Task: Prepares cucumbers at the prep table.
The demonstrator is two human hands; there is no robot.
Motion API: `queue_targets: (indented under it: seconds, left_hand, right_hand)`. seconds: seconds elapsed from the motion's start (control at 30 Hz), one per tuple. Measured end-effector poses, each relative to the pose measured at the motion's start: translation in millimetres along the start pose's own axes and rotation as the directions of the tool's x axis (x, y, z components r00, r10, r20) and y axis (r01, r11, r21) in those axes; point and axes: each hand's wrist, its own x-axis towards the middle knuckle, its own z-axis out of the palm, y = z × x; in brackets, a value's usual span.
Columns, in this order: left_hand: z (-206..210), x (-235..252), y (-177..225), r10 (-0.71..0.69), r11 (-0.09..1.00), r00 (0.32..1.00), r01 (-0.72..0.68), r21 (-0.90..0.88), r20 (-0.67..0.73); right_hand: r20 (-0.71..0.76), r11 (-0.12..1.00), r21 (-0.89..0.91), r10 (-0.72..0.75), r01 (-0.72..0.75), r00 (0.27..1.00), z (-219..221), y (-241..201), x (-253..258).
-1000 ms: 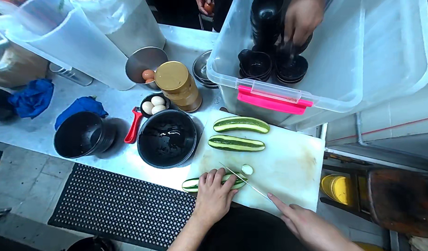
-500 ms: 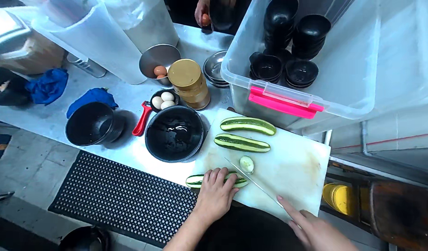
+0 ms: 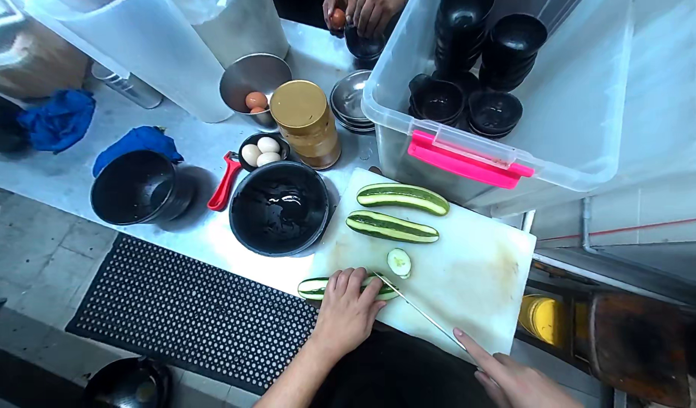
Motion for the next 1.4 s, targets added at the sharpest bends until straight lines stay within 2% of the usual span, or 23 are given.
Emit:
queue_targets:
  seconds: [0.13, 0.33, 0.43, 0.6, 0.73, 1.0, 1.4]
  left_hand:
    - [1, 0, 0, -0.008, 1.000, 1.000, 0.008, -0.004, -0.001]
    - [1, 0, 0, -0.007, 1.000, 1.000, 0.007, -0.007, 0.007]
    - [2, -1, -1, -0.001, 1.000, 1.000, 0.001, -0.019, -0.004]
    - [-12, -7, -7, -0.038, 0.992, 0.999, 0.040, -0.119, 0.020]
    - [-16, -8, -9, -0.128, 0.991, 0.992, 0.128, -0.022, -0.004]
    - [-2, -15, -8, -0.124, 0.992, 0.992, 0.124, -0.007, -0.036]
    - [-1, -15, -7, -0.128, 0.992, 0.991, 0.128, -0.017, -0.037]
  right_hand:
    - [0.000, 1.000, 0.015, -0.023, 0.023, 1.000, 5, -1, 20]
    - [0.060, 0.999, 0.035, -0.043, 0.041, 0.997, 23, -3, 82]
    - [0.063, 0.998, 0.041, -0.044, 0.042, 0.997, 24, -3, 91]
    - [0.052, 1.000, 0.015, -0.016, 0.015, 0.998, 21, -1, 87]
    - [0.038, 1.000, 0.000, 0.018, -0.018, 0.999, 18, -1, 71]
    - [-0.080, 0.999, 0.018, -0.041, 0.042, 0.996, -5, -15, 8]
    - [0.014, 1.000, -0.002, -0.014, 0.014, 1.000, -5, -16, 2]
